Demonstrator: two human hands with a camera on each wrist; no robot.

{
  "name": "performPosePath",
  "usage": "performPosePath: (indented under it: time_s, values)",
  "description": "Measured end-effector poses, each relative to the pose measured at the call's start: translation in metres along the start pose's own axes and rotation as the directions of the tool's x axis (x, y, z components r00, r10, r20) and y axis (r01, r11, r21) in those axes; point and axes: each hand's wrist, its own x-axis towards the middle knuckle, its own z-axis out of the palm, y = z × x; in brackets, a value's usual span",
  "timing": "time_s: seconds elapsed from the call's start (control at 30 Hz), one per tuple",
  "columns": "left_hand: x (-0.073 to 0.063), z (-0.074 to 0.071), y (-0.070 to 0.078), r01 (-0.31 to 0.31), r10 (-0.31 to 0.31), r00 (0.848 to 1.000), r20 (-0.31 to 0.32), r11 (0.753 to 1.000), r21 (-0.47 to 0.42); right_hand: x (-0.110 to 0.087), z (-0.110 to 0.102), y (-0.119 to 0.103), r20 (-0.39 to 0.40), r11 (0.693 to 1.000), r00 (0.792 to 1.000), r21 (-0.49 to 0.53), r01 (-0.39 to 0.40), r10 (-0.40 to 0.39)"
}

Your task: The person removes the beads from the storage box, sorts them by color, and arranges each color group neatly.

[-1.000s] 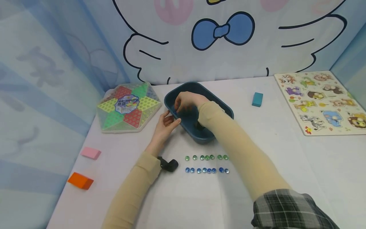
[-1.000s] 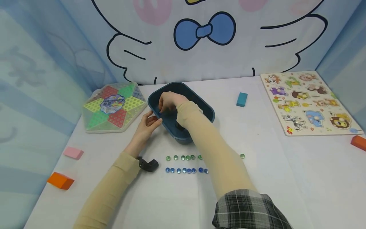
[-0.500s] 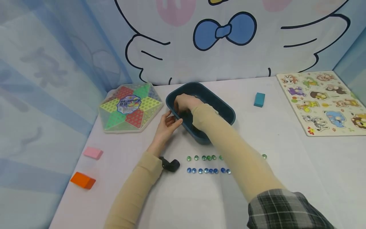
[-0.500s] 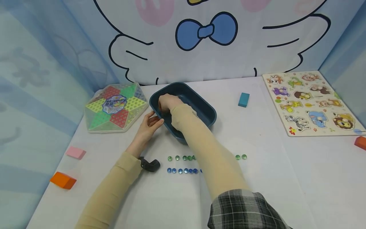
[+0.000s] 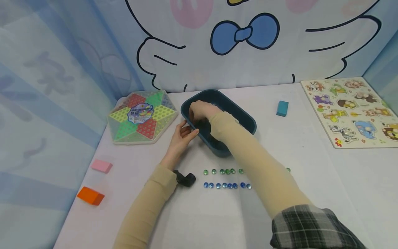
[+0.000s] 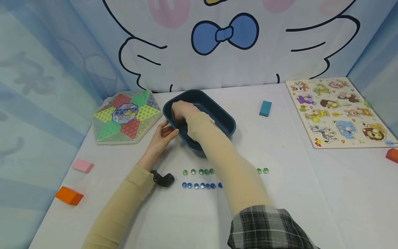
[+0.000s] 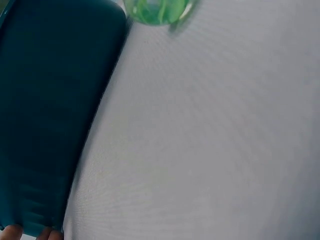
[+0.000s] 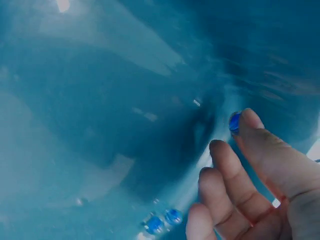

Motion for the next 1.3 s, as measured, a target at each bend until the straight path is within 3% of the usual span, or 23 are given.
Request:
performPosePath:
  time_s: [0.37,0.57,0.8,0.93,1.1,1.3]
  values:
    - [-0.001,0.001,0.001,-0.012,0.012,1.0,0.02,1.0,-0.007,-0.013,-0.014,0.004,-0.074,0.993,0.992,-0.066,0.1,-0.105]
    - [0.0,0.001,0.0,-0.006,0.006,1.0,0.023,1.0,-0.001,-0.028,-0.023,0.016,-0.097,0.98,0.983,0.112,0.164,-0.153]
    - [0.001,0.002,0.001,0.018,-0.018,1.0,-0.008,1.0,0.006,-0.056,-0.038,0.03,-0.094,0.911,0.978,0.355,0.21,-0.188]
    - [0.0,0.001,0.002,0.012,-0.012,1.0,-0.014,1.0,0.01,-0.073,-0.045,0.036,-0.122,0.893,0.975,0.394,0.219,-0.185]
    - [0.0,0.0,0.002,-0.003,0.004,1.0,-0.016,1.0,0.019,-0.099,-0.048,0.045,-0.161,0.9,0.975,0.385,0.206,-0.154]
    - [0.001,0.002,0.002,0.0,0.0,1.0,-0.01,1.0,0.014,-0.128,-0.041,0.058,-0.153,0.906,0.976,0.374,0.201,-0.153]
